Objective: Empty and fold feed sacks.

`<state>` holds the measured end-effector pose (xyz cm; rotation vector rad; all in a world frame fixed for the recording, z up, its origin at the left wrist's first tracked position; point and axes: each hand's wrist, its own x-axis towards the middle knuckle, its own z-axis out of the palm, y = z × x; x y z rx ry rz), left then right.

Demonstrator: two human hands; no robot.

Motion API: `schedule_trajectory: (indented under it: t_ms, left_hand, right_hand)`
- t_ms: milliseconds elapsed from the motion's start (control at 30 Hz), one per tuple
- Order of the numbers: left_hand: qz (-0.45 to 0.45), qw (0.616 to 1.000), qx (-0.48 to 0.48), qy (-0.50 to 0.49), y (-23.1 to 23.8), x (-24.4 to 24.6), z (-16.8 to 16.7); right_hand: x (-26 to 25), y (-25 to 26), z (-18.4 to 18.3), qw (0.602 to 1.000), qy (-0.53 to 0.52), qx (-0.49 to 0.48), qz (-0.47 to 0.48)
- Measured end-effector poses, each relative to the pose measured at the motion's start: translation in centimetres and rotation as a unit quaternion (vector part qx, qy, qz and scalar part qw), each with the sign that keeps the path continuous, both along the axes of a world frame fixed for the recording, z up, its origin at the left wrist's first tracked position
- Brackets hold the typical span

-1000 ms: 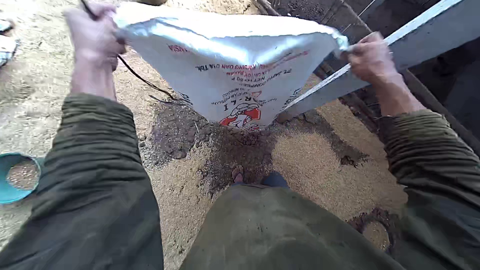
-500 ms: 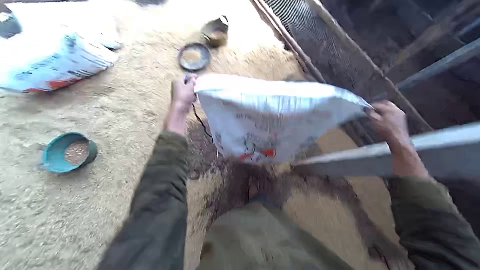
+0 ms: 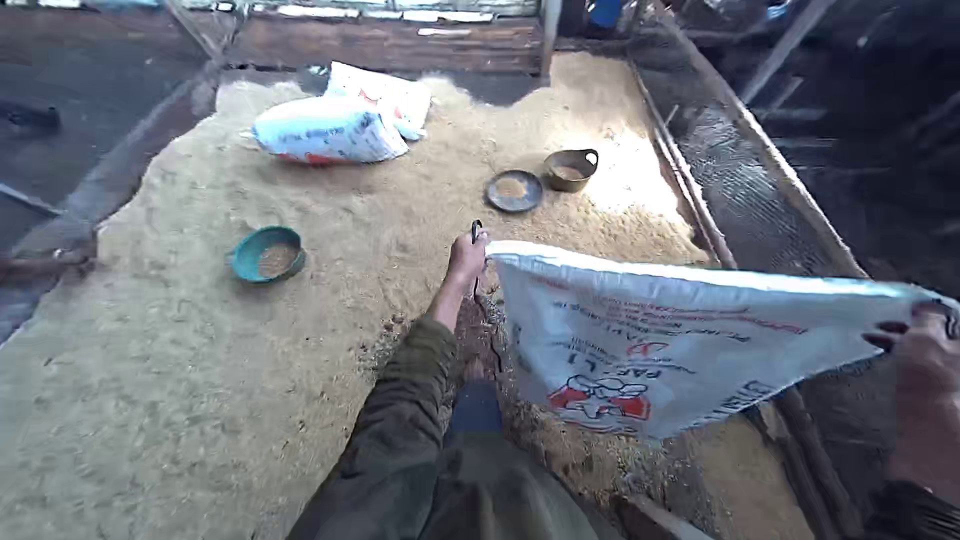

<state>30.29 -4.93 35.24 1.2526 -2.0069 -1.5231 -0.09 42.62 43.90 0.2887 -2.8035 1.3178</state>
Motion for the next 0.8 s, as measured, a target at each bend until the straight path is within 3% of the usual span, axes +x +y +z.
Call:
schedule_trajectory:
  t_ms: [100,200,300,367,500,600,700,800]
  left_hand:
    - [-0.006,0.997,0.011,-0.079,-6.8,-1.2,-2.3]
    - [-0.016,0.987,-0.023,-0.156,-15.9,-2.7,-1.6]
    - [0.0,0.99,-0.025,-0.14,-26.0,-5.7,-2.3]
    - [0.001,0.995,-0.024,-0.095,-30.6,-7.3,0.6]
    - [-0.117,0.988,-0.096,0.028,-35.9,-11.6,8.0]
    - [-0.224,0.958,-0.176,-0.023,-37.0,-14.7,11.8]
    - [-0.257,0.935,-0.211,-0.121,-37.3,-17.8,11.6]
    - [-0.206,0.935,-0.288,-0.025,-40.6,-20.0,9.3]
  right_hand:
    - [-4.6,-9.7,1.0,0.996,0.012,0.003,0.092]
    - [-9.9,-19.1,1.4,0.986,0.059,-0.06,0.143]
    - [-9.8,-31.0,4.7,0.968,0.087,0.024,0.236]
    - [-8.1,-40.2,7.5,0.948,0.09,0.078,0.294]
    - [-7.0,-53.6,11.0,0.921,0.09,0.022,0.378]
    - [-7.7,-61.6,11.5,0.86,0.119,-0.071,0.491]
    - [-7.5,-67.6,12.4,0.806,0.138,-0.134,0.56]
    - [-8.9,-71.6,12.0,0.785,0.156,-0.191,0.568]
